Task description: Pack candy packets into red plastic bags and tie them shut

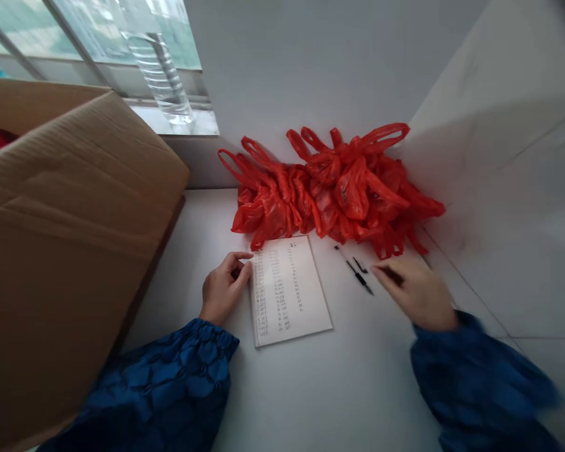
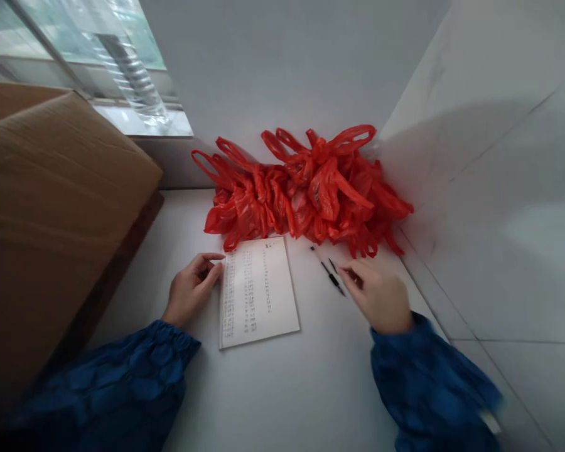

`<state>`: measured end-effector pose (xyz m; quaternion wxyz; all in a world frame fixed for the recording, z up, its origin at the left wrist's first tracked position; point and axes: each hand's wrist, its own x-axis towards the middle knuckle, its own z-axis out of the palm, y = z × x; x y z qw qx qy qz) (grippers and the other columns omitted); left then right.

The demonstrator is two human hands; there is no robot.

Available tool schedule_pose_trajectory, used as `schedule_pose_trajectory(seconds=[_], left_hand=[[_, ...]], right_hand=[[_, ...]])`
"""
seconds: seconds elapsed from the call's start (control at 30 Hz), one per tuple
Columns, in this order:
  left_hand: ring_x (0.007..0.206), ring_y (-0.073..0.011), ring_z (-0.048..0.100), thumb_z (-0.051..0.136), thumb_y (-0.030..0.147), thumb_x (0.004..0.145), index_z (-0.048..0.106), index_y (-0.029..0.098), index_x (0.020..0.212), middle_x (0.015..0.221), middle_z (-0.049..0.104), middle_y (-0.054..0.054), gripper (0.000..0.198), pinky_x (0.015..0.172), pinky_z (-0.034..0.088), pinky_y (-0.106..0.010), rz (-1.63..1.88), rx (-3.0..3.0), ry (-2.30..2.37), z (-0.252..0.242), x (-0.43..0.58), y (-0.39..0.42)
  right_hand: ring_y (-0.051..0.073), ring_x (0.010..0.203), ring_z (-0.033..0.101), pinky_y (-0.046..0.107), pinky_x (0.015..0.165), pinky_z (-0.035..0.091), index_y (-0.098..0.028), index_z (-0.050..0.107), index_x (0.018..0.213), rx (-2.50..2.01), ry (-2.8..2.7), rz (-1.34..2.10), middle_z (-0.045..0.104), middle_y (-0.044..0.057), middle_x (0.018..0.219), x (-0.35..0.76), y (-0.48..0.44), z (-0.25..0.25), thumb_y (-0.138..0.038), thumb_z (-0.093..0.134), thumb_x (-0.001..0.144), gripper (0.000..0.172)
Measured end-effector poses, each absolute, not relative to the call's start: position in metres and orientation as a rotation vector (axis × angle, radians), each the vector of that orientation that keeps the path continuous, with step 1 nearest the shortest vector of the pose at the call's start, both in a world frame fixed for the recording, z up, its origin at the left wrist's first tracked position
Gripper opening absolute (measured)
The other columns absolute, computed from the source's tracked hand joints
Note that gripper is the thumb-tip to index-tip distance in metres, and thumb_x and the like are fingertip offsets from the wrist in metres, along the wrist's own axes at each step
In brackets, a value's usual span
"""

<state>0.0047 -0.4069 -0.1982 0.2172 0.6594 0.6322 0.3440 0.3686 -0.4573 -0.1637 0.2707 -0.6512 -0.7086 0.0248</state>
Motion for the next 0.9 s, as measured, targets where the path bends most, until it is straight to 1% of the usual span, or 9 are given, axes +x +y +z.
schedule_pose_trajectory(seconds=[0.07,0.1,0.17,0.3,0.4,0.5,0.63,0.8,0.9], left_hand=[[0.061,-0.0146,0.057,0.054,0.039,0.093,0.065,0.025,0.109,0.07,0.064,0.004,0.024,0.06,0.038,-0.026,0.951,1.83,1.747,-0.198,0.005,-0.406],[0.061,-0.0145,0.057,0.054,0.039,0.093,0.065,0.025,0.109,0.07,0.064,0.004,0.024,0.06,0.038,-0.026,0.955,1.827,1.74,-0.198,0.005,-0.406],[0.061,-0.0143,0.057,0.054,0.039,0.093,0.065,0.025,0.109,0.07,0.064,0.004,0.024,0.061,0.039,-0.026,0.962,1.818,1.73,-0.196,0.007,-0.408],[0.061,-0.0142,0.057,0.054,0.037,0.093,0.065,0.024,0.107,0.069,0.065,0.004,0.022,0.061,0.039,-0.026,0.952,1.815,1.737,-0.194,0.01,-0.411],[0.06,-0.0141,0.057,0.053,0.036,0.093,0.065,0.024,0.108,0.069,0.065,0.003,0.022,0.06,0.039,-0.025,0.959,1.801,1.74,-0.195,0.012,-0.413],[0.06,-0.0143,0.057,0.053,0.036,0.093,0.065,0.023,0.108,0.069,0.065,0.003,0.023,0.06,0.04,-0.025,0.961,1.794,1.731,-0.195,0.013,-0.414],[0.061,-0.0139,0.057,0.053,0.035,0.094,0.065,0.023,0.108,0.069,0.065,0.003,0.023,0.06,0.04,-0.025,0.946,1.802,1.73,-0.194,0.014,-0.416],[0.061,-0.0136,0.056,0.054,0.034,0.093,0.066,0.023,0.106,0.069,0.065,0.003,0.02,0.06,0.039,-0.026,0.928,1.775,1.748,-0.19,0.015,-0.419],[0.061,-0.0137,0.056,0.055,0.035,0.093,0.067,0.023,0.106,0.07,0.065,0.003,0.021,0.06,0.04,-0.026,0.928,1.756,1.743,-0.189,0.017,-0.42]], right_hand=[[0.019,0.067,0.065,0.029,0.057,0.043,-0.021,0.07,0.093,-1.971,-1.945,0.065,0.07,0.0,0.075,0.36,-0.451,-0.173,-0.037,0.062,0.094,0.018],[0.021,0.066,0.066,0.029,0.053,0.039,-0.022,0.069,0.095,-2.094,-1.958,0.065,0.071,0.0,0.074,0.355,-0.447,-0.178,-0.037,0.063,0.092,0.017],[0.024,0.07,0.067,0.029,0.051,0.034,-0.023,0.068,0.099,-2.284,-1.984,0.058,0.073,0.002,0.079,0.346,-0.44,-0.186,-0.038,0.064,0.09,0.018],[0.025,0.067,0.067,0.03,0.05,0.031,-0.024,0.068,0.093,-2.381,-2.019,0.061,0.075,0.004,0.083,0.345,-0.436,-0.192,-0.038,0.061,0.091,0.015],[0.023,0.063,0.065,0.031,0.052,0.037,-0.024,0.066,0.091,-2.163,-1.964,0.147,0.071,0.002,0.073,0.347,-0.444,-0.187,-0.034,0.061,0.09,0.011],[0.018,0.054,0.061,0.03,0.053,0.047,-0.022,0.061,0.093,-1.723,-1.666,0.435,0.065,-0.001,0.065,0.332,-0.456,-0.18,-0.037,0.061,0.091,0.015],[0.015,0.053,0.064,0.028,0.052,0.053,-0.022,0.056,0.093,-1.218,-1.446,0.799,0.064,-0.001,0.073,0.288,-0.471,-0.183,-0.03,0.056,0.092,0.008],[0.015,0.056,0.064,0.028,0.053,0.052,-0.022,0.056,0.089,-1.17,-1.509,0.962,0.062,-0.001,0.072,0.253,-0.483,-0.198,-0.025,0.055,0.089,0.003],[0.016,0.061,0.066,0.031,0.056,0.055,-0.021,0.062,0.098,-1.17,-1.443,0.873,0.065,0.002,0.077,0.253,-0.486,-0.198,-0.026,0.05,0.094,0.013]])
